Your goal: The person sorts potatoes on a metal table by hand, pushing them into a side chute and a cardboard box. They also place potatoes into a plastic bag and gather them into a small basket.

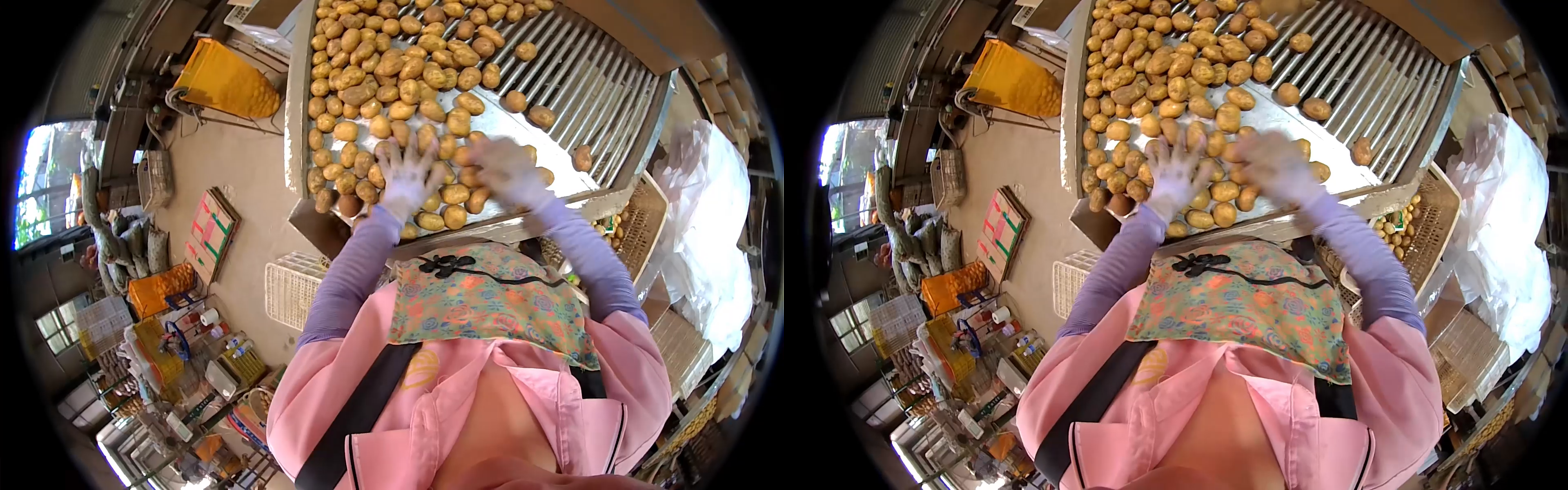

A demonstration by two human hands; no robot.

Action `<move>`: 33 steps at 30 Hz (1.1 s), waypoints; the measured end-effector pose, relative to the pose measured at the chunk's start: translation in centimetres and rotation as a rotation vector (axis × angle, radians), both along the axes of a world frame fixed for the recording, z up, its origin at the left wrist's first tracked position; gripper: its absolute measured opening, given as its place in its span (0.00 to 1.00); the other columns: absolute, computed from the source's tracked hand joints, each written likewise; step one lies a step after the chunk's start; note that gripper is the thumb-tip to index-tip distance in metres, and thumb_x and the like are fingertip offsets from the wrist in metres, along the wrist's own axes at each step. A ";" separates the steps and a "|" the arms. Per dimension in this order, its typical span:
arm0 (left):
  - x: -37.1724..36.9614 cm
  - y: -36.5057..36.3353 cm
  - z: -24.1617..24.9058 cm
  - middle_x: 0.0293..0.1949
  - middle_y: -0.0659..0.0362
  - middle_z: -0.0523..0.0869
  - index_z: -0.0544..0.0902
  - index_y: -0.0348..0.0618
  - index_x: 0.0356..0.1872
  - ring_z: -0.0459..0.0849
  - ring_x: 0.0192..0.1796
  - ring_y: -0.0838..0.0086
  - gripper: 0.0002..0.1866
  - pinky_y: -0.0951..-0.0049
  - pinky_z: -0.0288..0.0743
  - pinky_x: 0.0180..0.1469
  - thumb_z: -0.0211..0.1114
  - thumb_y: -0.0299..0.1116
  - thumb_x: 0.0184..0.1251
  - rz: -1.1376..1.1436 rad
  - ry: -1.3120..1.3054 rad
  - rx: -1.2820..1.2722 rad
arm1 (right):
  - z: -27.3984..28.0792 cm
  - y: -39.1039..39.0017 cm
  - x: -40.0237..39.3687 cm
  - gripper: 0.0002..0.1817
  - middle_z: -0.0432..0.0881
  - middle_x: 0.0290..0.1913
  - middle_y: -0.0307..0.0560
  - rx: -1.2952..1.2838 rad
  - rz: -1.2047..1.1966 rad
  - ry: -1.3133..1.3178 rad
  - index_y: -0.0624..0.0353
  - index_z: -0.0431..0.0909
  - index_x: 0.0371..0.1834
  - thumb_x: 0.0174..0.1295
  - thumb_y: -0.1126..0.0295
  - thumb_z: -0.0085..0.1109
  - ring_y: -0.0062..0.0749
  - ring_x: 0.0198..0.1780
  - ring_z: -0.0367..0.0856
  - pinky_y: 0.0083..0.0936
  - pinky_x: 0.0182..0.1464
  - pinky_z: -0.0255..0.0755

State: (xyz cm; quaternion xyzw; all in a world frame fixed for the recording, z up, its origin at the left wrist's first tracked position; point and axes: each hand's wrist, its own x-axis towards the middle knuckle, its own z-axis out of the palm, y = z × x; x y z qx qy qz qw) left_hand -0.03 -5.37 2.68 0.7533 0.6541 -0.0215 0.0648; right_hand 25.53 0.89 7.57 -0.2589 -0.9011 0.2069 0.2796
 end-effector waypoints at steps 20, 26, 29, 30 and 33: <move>-11.5 0.3 0.1 0.84 0.40 0.50 0.56 0.59 0.85 0.46 0.86 0.42 0.42 0.42 0.35 0.84 0.43 0.70 0.78 0.489 -0.032 -0.188 | -3.3 -5.7 -7.5 0.58 0.68 0.65 0.71 -0.406 0.065 -0.768 0.42 0.48 0.87 0.55 0.54 0.75 0.51 0.48 0.86 0.42 0.52 0.83; -2.3 -1.8 -3.6 0.80 0.41 0.63 0.60 0.53 0.83 0.54 0.82 0.35 0.41 0.34 0.43 0.81 0.56 0.59 0.76 0.104 -0.146 0.188 | -0.6 -2.5 -6.0 0.29 0.83 0.52 0.52 -0.361 0.215 -0.370 0.47 0.73 0.71 0.68 0.52 0.61 0.47 0.50 0.86 0.36 0.55 0.81; -5.6 -7.9 -0.6 0.81 0.46 0.64 0.63 0.57 0.82 0.56 0.83 0.44 0.39 0.41 0.42 0.83 0.60 0.57 0.74 -0.093 -0.189 0.115 | -0.4 3.2 -0.4 0.23 0.83 0.65 0.52 -0.390 -0.170 -0.065 0.51 0.82 0.64 0.72 0.52 0.59 0.43 0.56 0.86 0.37 0.64 0.79; -6.0 -8.6 -0.1 0.81 0.46 0.64 0.65 0.58 0.81 0.58 0.83 0.48 0.38 0.43 0.42 0.83 0.60 0.57 0.74 -0.080 -0.179 0.087 | -1.2 4.8 1.0 0.26 0.74 0.72 0.55 -0.303 -0.293 -0.266 0.44 0.78 0.69 0.71 0.49 0.60 0.48 0.63 0.81 0.45 0.71 0.70; -12.2 -11.7 0.6 0.79 0.50 0.68 0.71 0.56 0.77 0.67 0.79 0.53 0.32 0.48 0.45 0.82 0.59 0.53 0.76 -0.056 -0.108 0.046 | -4.8 9.1 7.1 0.46 0.57 0.84 0.57 -0.187 -0.670 -0.762 0.39 0.59 0.84 0.65 0.35 0.58 0.59 0.80 0.61 0.55 0.79 0.59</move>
